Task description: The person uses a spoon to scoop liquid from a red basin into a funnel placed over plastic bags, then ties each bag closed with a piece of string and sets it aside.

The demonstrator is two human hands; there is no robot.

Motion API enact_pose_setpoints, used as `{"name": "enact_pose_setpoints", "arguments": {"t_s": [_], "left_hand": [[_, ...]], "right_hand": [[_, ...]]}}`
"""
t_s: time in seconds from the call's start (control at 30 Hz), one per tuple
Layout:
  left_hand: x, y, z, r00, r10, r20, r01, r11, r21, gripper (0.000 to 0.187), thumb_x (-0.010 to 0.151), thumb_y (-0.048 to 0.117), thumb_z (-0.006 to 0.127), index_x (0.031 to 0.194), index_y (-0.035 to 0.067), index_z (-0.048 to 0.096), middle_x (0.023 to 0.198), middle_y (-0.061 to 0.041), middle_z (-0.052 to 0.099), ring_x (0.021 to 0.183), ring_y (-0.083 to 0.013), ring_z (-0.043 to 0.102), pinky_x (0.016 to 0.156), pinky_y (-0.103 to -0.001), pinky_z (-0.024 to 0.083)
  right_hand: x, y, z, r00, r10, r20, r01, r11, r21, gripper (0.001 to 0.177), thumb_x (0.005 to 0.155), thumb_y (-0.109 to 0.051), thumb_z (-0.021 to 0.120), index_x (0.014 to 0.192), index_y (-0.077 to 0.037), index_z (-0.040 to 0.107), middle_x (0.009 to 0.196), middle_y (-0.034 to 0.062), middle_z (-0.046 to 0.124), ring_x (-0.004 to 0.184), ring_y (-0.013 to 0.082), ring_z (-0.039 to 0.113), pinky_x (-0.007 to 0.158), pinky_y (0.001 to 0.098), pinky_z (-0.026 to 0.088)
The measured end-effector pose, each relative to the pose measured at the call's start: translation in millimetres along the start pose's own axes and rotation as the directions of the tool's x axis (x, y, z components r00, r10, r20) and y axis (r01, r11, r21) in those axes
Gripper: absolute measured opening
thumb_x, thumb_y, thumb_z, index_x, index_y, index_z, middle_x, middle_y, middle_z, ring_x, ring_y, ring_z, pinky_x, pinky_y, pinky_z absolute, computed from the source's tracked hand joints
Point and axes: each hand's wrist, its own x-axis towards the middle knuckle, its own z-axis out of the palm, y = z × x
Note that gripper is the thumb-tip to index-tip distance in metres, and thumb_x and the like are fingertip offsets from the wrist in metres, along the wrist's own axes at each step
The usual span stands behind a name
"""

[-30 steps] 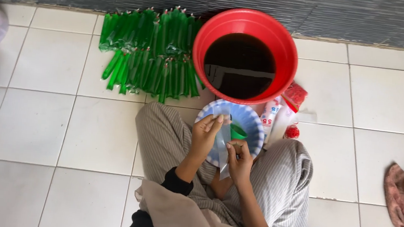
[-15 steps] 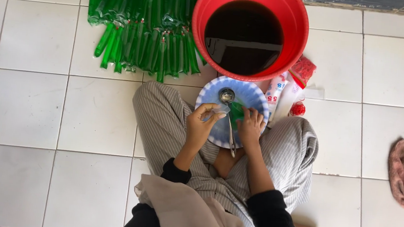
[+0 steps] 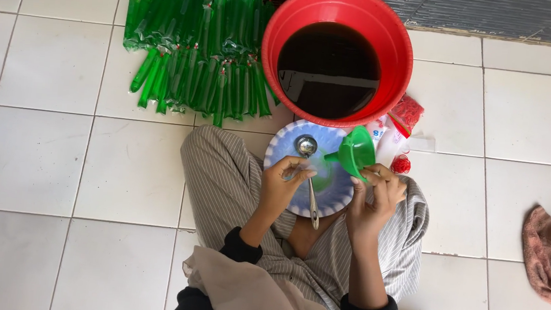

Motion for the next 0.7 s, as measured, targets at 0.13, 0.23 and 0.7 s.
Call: {"name": "enact_pose_setpoints", "arguments": {"t_s": [0.13, 0.23, 0.7], "left_hand": [[-1.1, -1.2, 1.0, 1.0, 0.025, 0.01, -0.025, 1.0, -0.015, 0.026, 0.085, 0.021, 0.086, 0.103, 0.005, 0.077, 0.088, -0.017, 0.076, 0.09, -0.0311, 0.075, 0.081, -0.041, 0.059], [-1.4, -0.6, -0.1, 0.999, 0.044, 0.013, -0.044, 0.999, -0.014, 0.024, 0.085, 0.02, 0.085, 0.103, 0.006, 0.077, 0.087, -0.016, 0.077, 0.089, -0.0302, 0.075, 0.08, -0.04, 0.059], [22.3, -31.5, 4.9, 0.787, 0.611, 0.089, -0.596, 0.715, 0.365, 0.079, 0.085, 0.017, 0.082, 0.147, -0.01, 0.04, 0.102, -0.025, 0.074, 0.095, -0.0371, 0.073, 0.109, -0.055, 0.04]], "right_hand": [[3.9, -2.8, 1.9, 0.997, -0.065, 0.038, 0.065, 0.998, 0.014, 0.006, 0.095, -0.015, 0.076, 0.097, -0.016, 0.07, 0.11, 0.0012, 0.064, 0.096, 0.0239, 0.046, 0.087, 0.0378, 0.025], [3.4, -7.5, 4.2, 0.991, -0.093, 0.095, 0.093, 0.996, 0.008, 0.006, 0.094, -0.016, 0.076, 0.095, -0.017, 0.07, 0.11, -0.0002, 0.065, 0.095, 0.0229, 0.048, 0.087, 0.0366, 0.025], [-0.8, -7.9, 20.6, 0.936, -0.207, 0.283, 0.284, 0.922, -0.264, 0.003, 0.089, -0.031, 0.073, 0.09, -0.03, 0.07, 0.112, -0.0046, 0.059, 0.097, 0.0228, 0.051, 0.083, 0.0403, 0.026]]}}
